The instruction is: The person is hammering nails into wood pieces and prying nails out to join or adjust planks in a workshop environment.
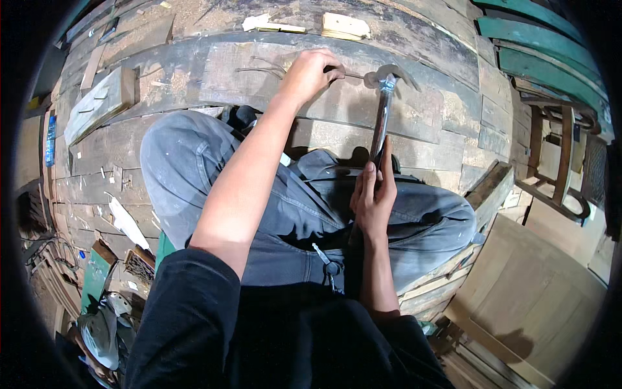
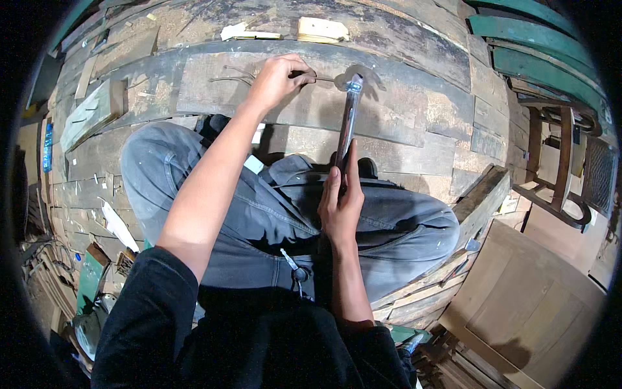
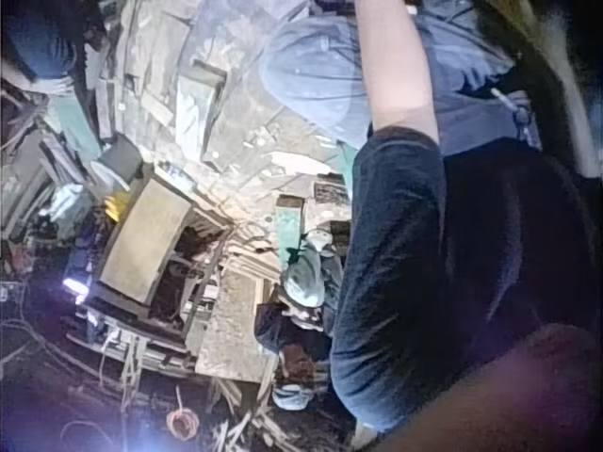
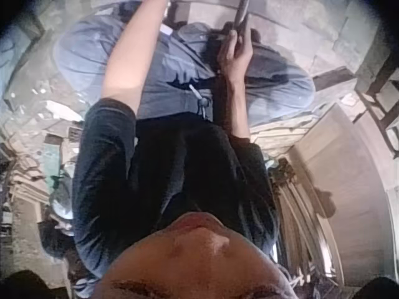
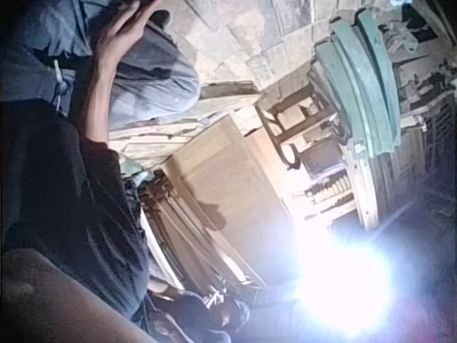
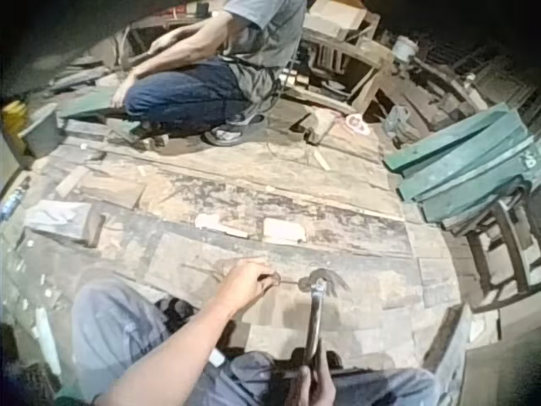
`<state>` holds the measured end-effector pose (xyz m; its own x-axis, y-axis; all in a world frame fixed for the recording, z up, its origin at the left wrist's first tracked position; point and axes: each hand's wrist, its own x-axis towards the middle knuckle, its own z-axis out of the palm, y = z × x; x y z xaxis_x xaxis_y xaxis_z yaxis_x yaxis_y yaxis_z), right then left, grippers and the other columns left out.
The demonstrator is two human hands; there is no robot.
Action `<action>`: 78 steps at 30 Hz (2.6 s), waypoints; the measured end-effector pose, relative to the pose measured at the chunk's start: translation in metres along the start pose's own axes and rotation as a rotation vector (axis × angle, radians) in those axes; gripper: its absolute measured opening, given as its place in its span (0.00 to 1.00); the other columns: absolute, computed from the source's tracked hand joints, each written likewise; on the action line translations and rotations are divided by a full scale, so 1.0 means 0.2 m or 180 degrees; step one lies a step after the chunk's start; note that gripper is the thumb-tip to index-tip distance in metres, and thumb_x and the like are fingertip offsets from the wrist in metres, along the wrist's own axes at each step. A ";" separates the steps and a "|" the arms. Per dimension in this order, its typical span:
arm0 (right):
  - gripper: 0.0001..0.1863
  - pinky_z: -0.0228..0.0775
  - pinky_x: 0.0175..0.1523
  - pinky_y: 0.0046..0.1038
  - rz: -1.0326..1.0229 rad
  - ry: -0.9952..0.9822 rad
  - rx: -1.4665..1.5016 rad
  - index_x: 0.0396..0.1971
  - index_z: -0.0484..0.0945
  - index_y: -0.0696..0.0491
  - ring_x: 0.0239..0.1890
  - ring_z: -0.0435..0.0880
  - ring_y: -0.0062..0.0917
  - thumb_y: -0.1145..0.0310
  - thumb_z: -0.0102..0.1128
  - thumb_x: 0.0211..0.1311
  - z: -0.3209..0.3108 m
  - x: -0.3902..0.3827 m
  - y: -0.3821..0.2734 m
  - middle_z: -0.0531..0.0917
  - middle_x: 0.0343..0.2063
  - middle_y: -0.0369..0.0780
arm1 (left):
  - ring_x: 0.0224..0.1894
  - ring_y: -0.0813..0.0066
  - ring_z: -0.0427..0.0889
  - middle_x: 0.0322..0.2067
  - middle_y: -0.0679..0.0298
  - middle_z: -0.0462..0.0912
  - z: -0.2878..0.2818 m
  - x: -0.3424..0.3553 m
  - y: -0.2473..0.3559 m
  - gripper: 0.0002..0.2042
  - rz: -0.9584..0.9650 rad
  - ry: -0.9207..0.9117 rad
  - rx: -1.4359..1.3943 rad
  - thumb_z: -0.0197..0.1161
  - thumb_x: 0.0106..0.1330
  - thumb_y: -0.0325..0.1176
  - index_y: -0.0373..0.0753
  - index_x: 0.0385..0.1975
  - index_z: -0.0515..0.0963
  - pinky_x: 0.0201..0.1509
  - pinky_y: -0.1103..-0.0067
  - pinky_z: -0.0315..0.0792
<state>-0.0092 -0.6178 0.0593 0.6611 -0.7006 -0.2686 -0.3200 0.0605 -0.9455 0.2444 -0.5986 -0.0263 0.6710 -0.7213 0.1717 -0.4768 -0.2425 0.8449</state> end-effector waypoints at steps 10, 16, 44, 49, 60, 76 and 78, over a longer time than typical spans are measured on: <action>0.31 0.71 0.38 0.24 -0.0315 -0.0016 -0.1436 0.75 0.53 0.50 0.31 0.72 0.19 0.76 0.45 0.74 0.01 0.03 -0.03 0.82 0.40 0.54 | 0.42 0.57 0.83 0.36 0.59 0.84 0.01 -0.03 0.00 0.07 0.0001 0.0108 -0.0154 0.71 0.57 0.32 0.39 0.34 0.87 0.47 0.67 0.76; 0.31 0.67 0.34 0.22 -0.0176 0.0231 -0.0997 0.75 0.52 0.51 0.27 0.68 0.18 0.75 0.44 0.75 0.02 0.00 -0.11 0.79 0.31 0.46 | 0.44 0.56 0.81 0.35 0.59 0.83 0.02 -0.02 -0.02 0.08 0.0218 0.0138 0.0006 0.71 0.58 0.34 0.38 0.33 0.85 0.48 0.66 0.75; 0.31 0.52 0.20 0.14 -0.0409 0.0279 -0.0876 0.77 0.48 0.46 0.16 0.58 0.07 0.69 0.42 0.79 0.02 0.01 -0.04 0.64 0.17 0.26 | 0.47 0.55 0.79 0.38 0.58 0.81 0.06 -0.03 -0.06 0.09 0.0301 0.0203 -0.0066 0.71 0.57 0.34 0.36 0.33 0.83 0.51 0.65 0.74; 0.31 0.53 0.20 0.15 -0.0494 0.0149 -0.1047 0.77 0.49 0.47 0.15 0.59 0.08 0.72 0.43 0.78 0.02 0.02 0.00 0.66 0.17 0.26 | 0.46 0.56 0.79 0.37 0.59 0.82 0.05 -0.06 -0.07 0.09 0.0187 0.0337 -0.0119 0.71 0.58 0.33 0.34 0.34 0.83 0.51 0.67 0.74; 0.31 0.57 0.27 0.13 -0.0305 0.0522 -0.0426 0.76 0.49 0.50 0.21 0.65 0.09 0.74 0.41 0.77 0.03 0.00 -0.08 0.72 0.23 0.31 | 0.46 0.56 0.79 0.37 0.59 0.81 0.10 -0.03 -0.06 0.08 0.0340 0.0496 0.0025 0.70 0.59 0.33 0.36 0.34 0.83 0.52 0.65 0.74; 0.30 0.58 0.28 0.13 -0.0060 0.0236 -0.0421 0.76 0.51 0.51 0.23 0.63 0.09 0.76 0.41 0.76 0.01 0.01 -0.05 0.75 0.31 0.32 | 0.44 0.59 0.80 0.35 0.61 0.81 0.06 -0.05 -0.07 0.07 0.0446 0.0350 0.0046 0.70 0.57 0.34 0.38 0.31 0.83 0.50 0.68 0.75; 0.30 0.59 0.28 0.14 0.0005 0.0281 -0.0465 0.76 0.51 0.52 0.24 0.64 0.10 0.76 0.42 0.76 0.02 0.00 -0.11 0.74 0.30 0.32 | 0.45 0.59 0.80 0.35 0.62 0.81 0.07 -0.03 -0.05 0.07 0.0457 0.0322 0.0082 0.70 0.57 0.34 0.39 0.31 0.83 0.51 0.68 0.75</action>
<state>0.0011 -0.6161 0.0781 0.6002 -0.7608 -0.2467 -0.4206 -0.0379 -0.9064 0.2382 -0.6003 -0.0429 0.6480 -0.6812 0.3408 -0.5853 -0.1590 0.7950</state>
